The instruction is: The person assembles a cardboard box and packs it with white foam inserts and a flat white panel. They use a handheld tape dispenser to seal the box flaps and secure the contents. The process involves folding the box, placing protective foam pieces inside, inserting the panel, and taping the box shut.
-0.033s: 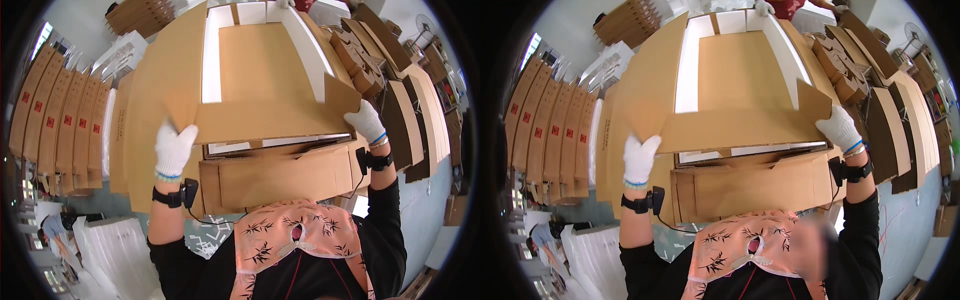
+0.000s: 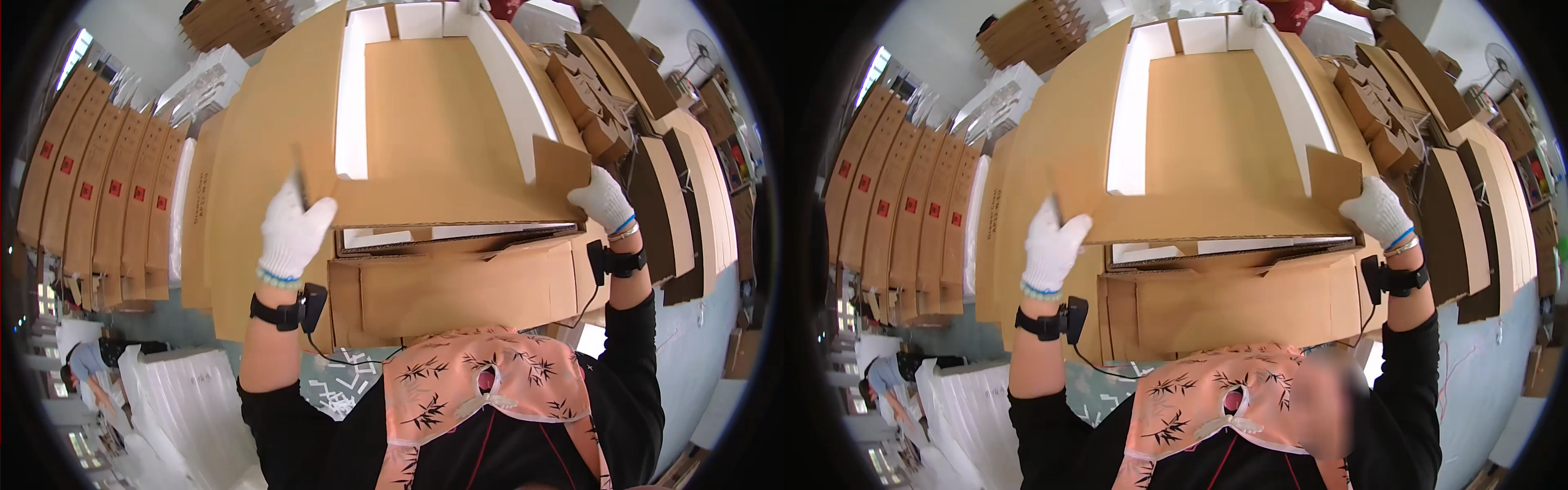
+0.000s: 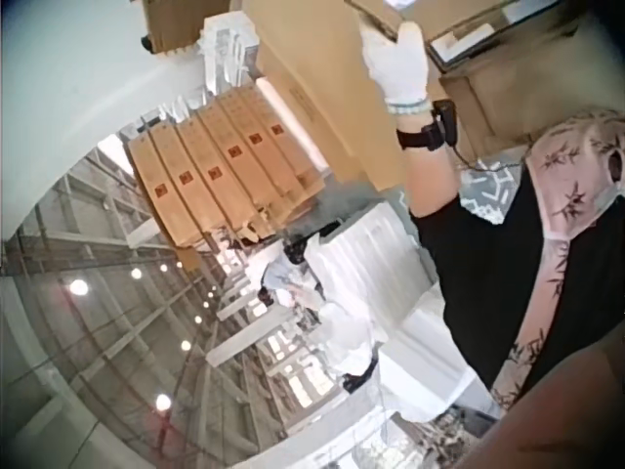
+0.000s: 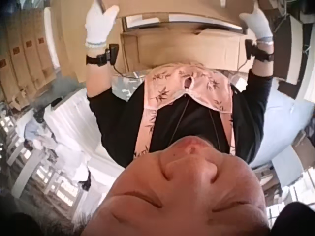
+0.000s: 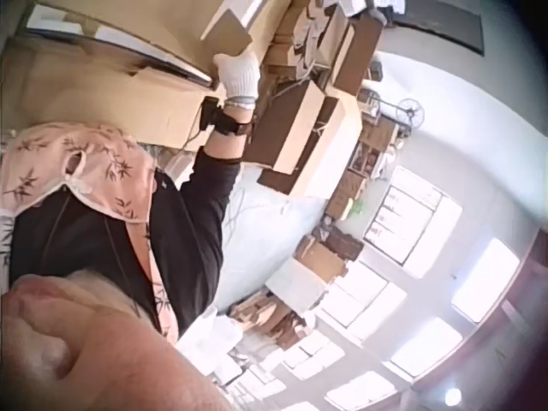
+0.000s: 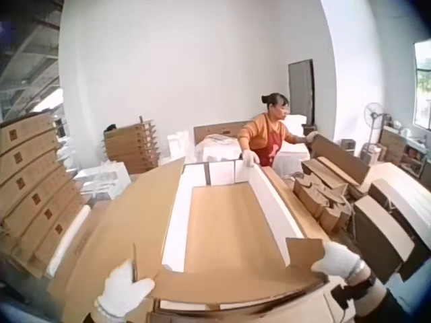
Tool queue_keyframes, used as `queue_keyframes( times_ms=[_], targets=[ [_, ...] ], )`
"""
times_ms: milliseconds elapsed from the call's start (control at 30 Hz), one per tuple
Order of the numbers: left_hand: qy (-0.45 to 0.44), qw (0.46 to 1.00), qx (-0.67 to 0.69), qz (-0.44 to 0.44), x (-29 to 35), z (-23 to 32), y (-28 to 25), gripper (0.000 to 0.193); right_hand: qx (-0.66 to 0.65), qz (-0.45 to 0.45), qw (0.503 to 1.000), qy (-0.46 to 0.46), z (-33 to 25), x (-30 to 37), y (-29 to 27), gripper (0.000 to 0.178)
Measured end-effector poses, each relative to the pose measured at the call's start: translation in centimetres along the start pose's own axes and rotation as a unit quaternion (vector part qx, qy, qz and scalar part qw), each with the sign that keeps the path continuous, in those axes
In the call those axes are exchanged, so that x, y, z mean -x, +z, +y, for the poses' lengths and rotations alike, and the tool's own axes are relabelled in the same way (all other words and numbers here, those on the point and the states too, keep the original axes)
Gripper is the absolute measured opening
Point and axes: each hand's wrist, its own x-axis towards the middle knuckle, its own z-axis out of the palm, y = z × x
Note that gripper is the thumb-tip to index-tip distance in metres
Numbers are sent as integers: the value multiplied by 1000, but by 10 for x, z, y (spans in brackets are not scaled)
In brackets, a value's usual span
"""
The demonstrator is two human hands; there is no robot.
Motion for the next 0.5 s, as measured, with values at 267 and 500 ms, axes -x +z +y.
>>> queue_keyframes(
  times_ms=[267,500],
  targets=[
    [-139,962,-83,-221,-33,-8,29,39,42,200,873,-442,-34,-5,0,30],
    [89,820,-544,-153,-22,-52,117,40,55,-92,914,-391,22,-20,94,41]
  ],
)
